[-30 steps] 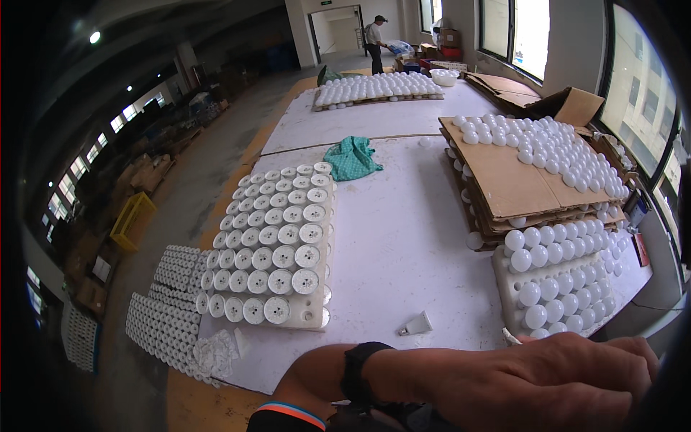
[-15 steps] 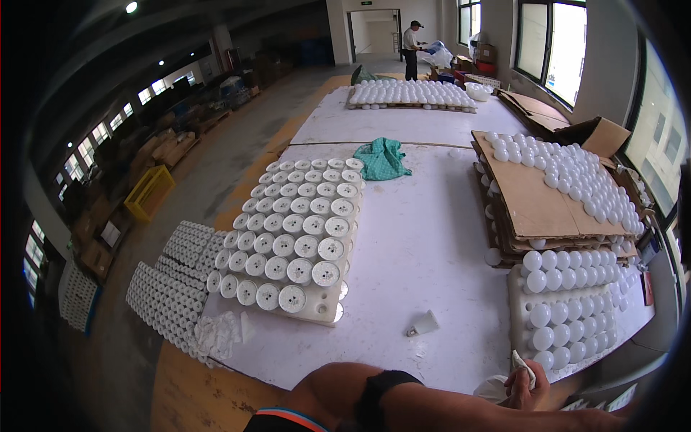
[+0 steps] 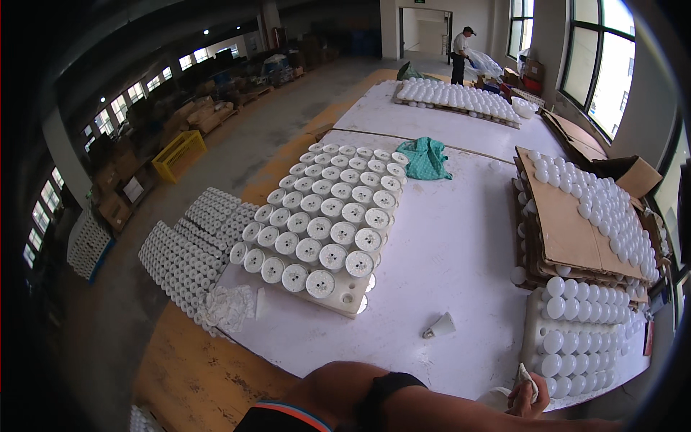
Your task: Assembling the components of LED light bulbs, including applying adhesive to the base and attaching the plastic diffuser.
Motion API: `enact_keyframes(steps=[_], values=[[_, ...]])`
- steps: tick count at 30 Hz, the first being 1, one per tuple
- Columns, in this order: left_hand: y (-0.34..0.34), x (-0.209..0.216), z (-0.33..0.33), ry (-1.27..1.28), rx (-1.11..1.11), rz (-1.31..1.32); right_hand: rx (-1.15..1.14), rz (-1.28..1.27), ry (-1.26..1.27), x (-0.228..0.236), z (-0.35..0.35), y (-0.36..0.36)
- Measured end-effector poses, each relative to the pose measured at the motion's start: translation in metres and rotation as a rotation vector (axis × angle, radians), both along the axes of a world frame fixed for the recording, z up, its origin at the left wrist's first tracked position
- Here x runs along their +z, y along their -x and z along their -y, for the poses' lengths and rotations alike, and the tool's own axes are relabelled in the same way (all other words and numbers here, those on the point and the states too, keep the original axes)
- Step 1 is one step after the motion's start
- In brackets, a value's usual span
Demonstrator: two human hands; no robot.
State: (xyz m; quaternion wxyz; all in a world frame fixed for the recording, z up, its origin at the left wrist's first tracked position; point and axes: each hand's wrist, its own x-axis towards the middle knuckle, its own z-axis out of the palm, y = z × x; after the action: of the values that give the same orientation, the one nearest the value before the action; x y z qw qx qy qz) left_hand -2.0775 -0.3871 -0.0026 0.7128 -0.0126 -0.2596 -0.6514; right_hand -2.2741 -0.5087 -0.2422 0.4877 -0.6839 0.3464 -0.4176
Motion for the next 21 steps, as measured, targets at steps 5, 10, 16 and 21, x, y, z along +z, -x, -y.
enact_keyframes(steps=[5,10,16,21], values=[[-0.004,0.002,-0.018,-0.110,-0.019,-0.080,0.013,0.021,0.051,-0.007,-0.004,0.003],[-0.001,0.005,-0.021,-0.230,-0.032,-0.171,0.127,0.049,0.148,-0.011,0.018,0.007],[0.006,0.007,-0.038,-0.389,-0.128,-0.331,0.019,-0.043,0.084,0.007,0.006,-0.001],[-0.081,-0.168,-0.077,-0.328,0.199,0.809,0.141,-0.103,0.310,0.035,-0.003,-0.044]])
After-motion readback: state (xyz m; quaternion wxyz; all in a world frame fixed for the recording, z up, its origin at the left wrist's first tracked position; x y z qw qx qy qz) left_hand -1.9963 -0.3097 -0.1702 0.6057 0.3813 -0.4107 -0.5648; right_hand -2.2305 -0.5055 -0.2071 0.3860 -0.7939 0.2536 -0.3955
